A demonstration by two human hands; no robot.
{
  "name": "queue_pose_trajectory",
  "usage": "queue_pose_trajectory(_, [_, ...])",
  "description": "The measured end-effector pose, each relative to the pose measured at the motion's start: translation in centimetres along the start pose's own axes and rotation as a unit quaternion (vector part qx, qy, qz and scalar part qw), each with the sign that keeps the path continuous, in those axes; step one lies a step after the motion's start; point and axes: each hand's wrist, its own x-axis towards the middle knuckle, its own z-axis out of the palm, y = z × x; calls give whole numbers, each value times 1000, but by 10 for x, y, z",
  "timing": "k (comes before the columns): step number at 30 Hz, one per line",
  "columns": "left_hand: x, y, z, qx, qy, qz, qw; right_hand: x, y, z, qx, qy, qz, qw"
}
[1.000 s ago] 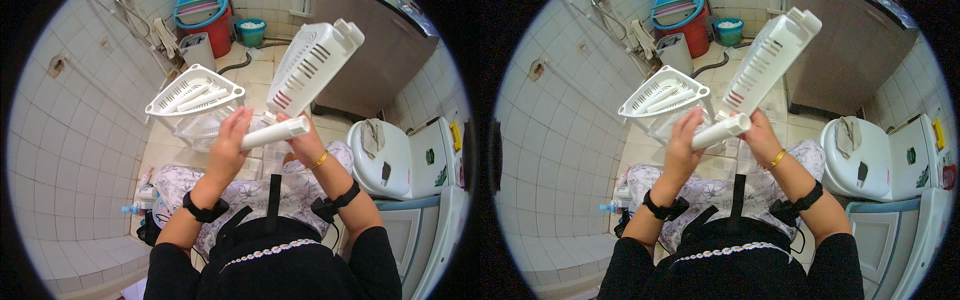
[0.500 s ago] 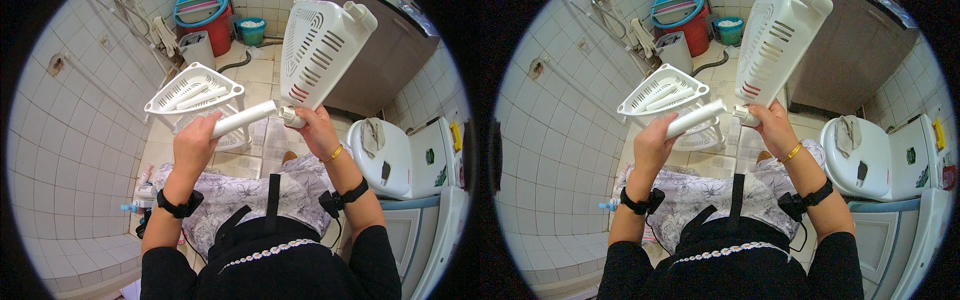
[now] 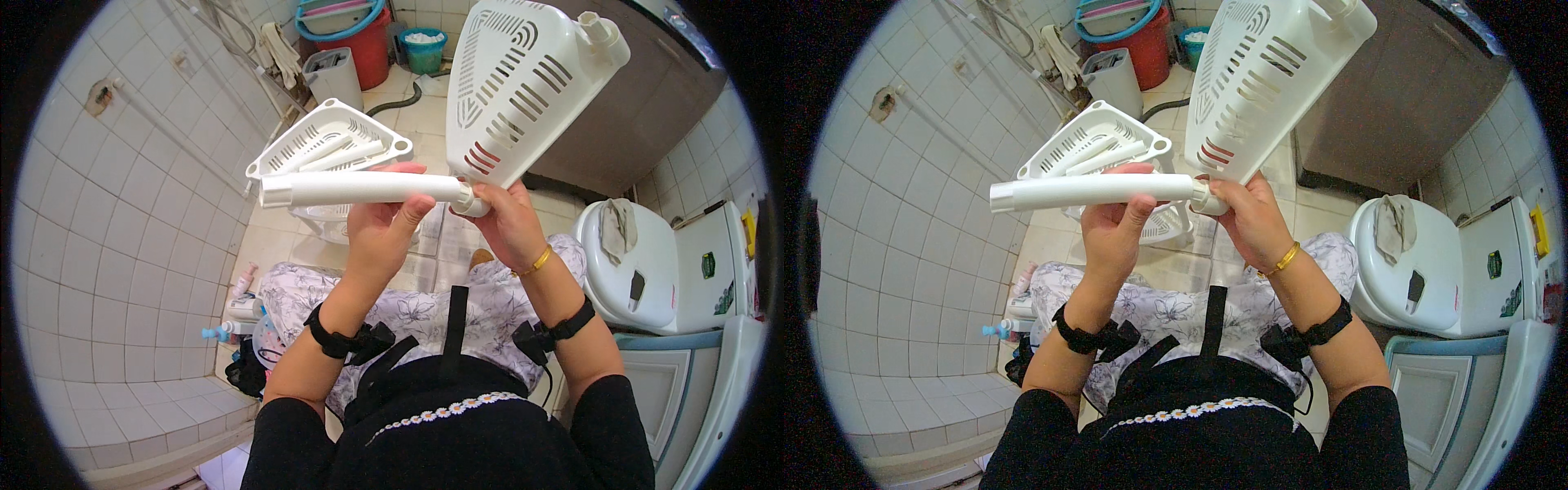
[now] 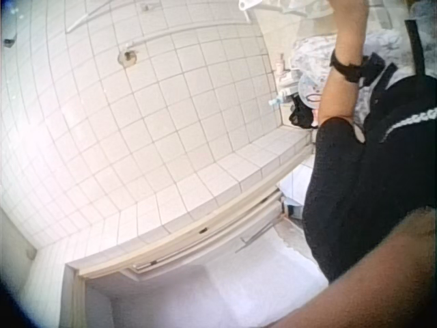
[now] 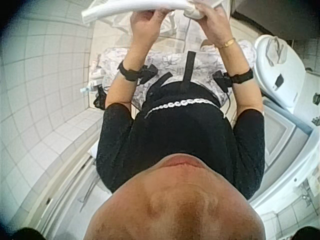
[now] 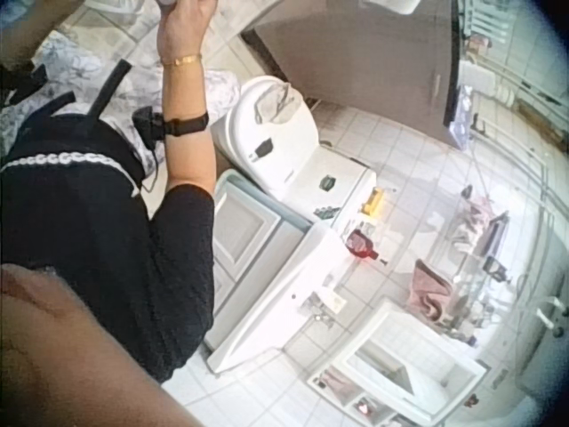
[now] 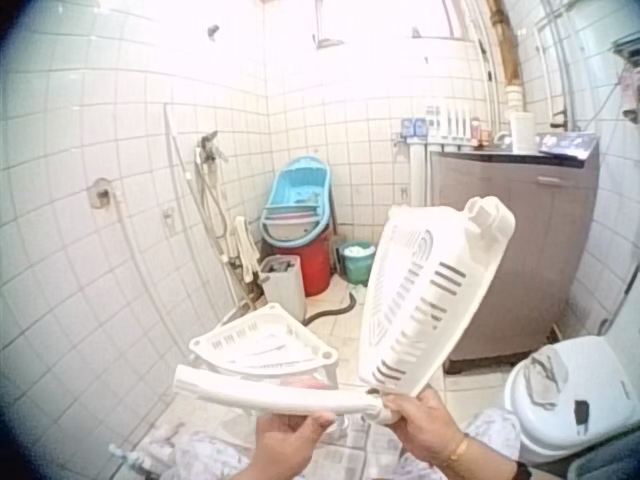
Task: The person assembles a white plastic corner shelf by hand, then places several toiletry items including bottles, containers, and a brush onto the shelf tiers.
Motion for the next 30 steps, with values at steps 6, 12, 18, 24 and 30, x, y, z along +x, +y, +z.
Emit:
queue_pose_trajectory(6, [-5,-1,1,47,-2,-50,998,0,4,-8,19,-7,-2,1000])
queue_pose_trajectory(12, [-9,7,7,62,-3,-80,995,3,3,-16,27,-2,9,1000])
queue_pose_trajectory(18, [-12,0,2,18,-40,-98,994,-2,-8,-18,27,-37,38,998])
queue_pose_trajectory(24, [-13,2,8,-20,-61,-96,993,-4,-15,-29,8,-55,63,996])
queue_pose_trajectory(30, [-6,3,-8,-90,-153,-160,971,-9,-31,-26,5,-91,131,987])
